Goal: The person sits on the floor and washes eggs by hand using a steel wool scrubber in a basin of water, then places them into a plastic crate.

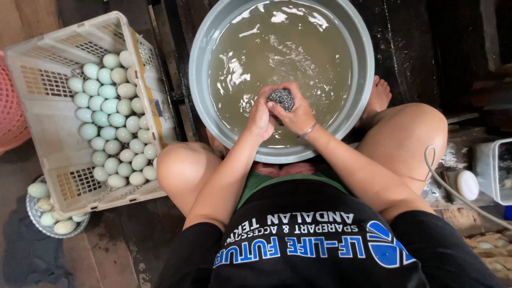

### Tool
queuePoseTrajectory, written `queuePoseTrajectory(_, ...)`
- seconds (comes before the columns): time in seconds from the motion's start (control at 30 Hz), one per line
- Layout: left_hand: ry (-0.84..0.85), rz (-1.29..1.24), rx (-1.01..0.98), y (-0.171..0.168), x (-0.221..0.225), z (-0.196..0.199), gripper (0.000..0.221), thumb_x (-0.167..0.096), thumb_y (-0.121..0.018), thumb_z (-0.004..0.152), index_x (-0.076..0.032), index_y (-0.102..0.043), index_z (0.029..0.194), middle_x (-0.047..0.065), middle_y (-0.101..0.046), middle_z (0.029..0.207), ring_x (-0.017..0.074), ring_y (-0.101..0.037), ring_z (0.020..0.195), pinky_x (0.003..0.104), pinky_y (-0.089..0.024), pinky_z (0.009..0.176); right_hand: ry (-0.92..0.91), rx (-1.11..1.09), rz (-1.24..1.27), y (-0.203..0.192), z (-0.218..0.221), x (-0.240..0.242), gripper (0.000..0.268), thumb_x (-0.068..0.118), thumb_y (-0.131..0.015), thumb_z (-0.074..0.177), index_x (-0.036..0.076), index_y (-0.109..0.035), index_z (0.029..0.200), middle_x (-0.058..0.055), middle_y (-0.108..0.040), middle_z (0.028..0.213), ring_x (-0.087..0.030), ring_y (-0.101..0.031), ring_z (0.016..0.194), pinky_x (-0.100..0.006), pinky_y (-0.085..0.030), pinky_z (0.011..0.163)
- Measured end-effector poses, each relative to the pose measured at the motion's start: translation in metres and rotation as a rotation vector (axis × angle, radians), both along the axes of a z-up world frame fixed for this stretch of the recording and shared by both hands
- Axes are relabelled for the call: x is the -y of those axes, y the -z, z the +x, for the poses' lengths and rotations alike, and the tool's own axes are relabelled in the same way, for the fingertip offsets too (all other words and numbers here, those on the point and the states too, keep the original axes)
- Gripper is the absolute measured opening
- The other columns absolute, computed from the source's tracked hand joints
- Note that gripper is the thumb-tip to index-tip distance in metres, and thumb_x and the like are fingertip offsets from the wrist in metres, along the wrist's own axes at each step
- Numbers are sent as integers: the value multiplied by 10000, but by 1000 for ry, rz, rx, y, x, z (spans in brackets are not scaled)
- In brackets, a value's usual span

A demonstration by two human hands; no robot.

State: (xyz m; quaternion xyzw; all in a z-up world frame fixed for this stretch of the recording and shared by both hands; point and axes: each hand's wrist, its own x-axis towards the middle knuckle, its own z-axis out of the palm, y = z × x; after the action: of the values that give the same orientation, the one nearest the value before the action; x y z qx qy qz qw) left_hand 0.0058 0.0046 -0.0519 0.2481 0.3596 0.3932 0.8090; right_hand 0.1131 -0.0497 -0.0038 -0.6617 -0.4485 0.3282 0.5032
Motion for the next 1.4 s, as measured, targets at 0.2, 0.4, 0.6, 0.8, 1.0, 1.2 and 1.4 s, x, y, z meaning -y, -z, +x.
queuePoseTrajectory(0.2,4,-103,60,-28,15,2,225,-329,-585,1005,-129,-667,1071,98,-767,953,148,-728,841,261,-595,763,81,60,154,21,14,-4,485,234,-808,919,82,-539,1293,-295,-666,1128,-473,-666,1069,-567,-511,939)
queuePoseTrajectory(0.4,89,-100,37,-11,3,-2,258,-364,-522,1029,-150,-662,1061,59,-766,993,160,-726,903,307,-609,747,165,-50,100,27,12,-6,423,263,-785,955,135,-547,1281,-203,-723,1069,-318,-717,1008,-459,-560,879)
queuePoseTrajectory(0.6,80,-68,-15,-23,2,-7,282,-379,-478,1056,-149,-638,1085,103,-719,965,210,-689,862,306,-553,673,-31,97,172,-15,-11,8,514,277,-865,829,192,-595,1258,-154,-735,1114,-386,-715,1023,-531,-554,878)
queuePoseTrajectory(0.8,213,-52,-76,-31,11,-3,232,-415,-548,1004,-183,-552,1013,80,-717,897,200,-670,705,250,-449,521,142,-115,-109,37,35,-14,522,282,-851,876,166,-538,1277,-159,-736,924,-258,-733,873,-346,-584,745)
queuePoseTrajectory(1.0,121,-134,-43,-20,-4,-15,264,-416,-611,982,-223,-433,1019,120,-653,881,268,-631,651,266,-441,519,-117,826,-632,-24,47,-12,533,608,-651,956,264,-454,1312,-183,-682,1246,-384,-591,1242,-605,-377,1073)
queuePoseTrajectory(1.2,105,-101,-101,-12,-8,-12,196,-374,-467,1054,-183,-507,1079,153,-679,900,305,-691,676,271,-521,539,-87,-2,-316,2,37,-5,613,616,-687,948,259,-478,1401,-248,-618,1324,-463,-609,1216,-558,-476,1048)
queuePoseTrajectory(1.4,236,-32,-132,-26,9,-8,267,-443,-518,1032,-183,-581,1022,134,-704,811,231,-686,599,222,-503,453,24,-135,-128,40,33,-5,452,287,-746,991,100,-507,1325,-196,-672,1075,-310,-697,957,-434,-589,860)
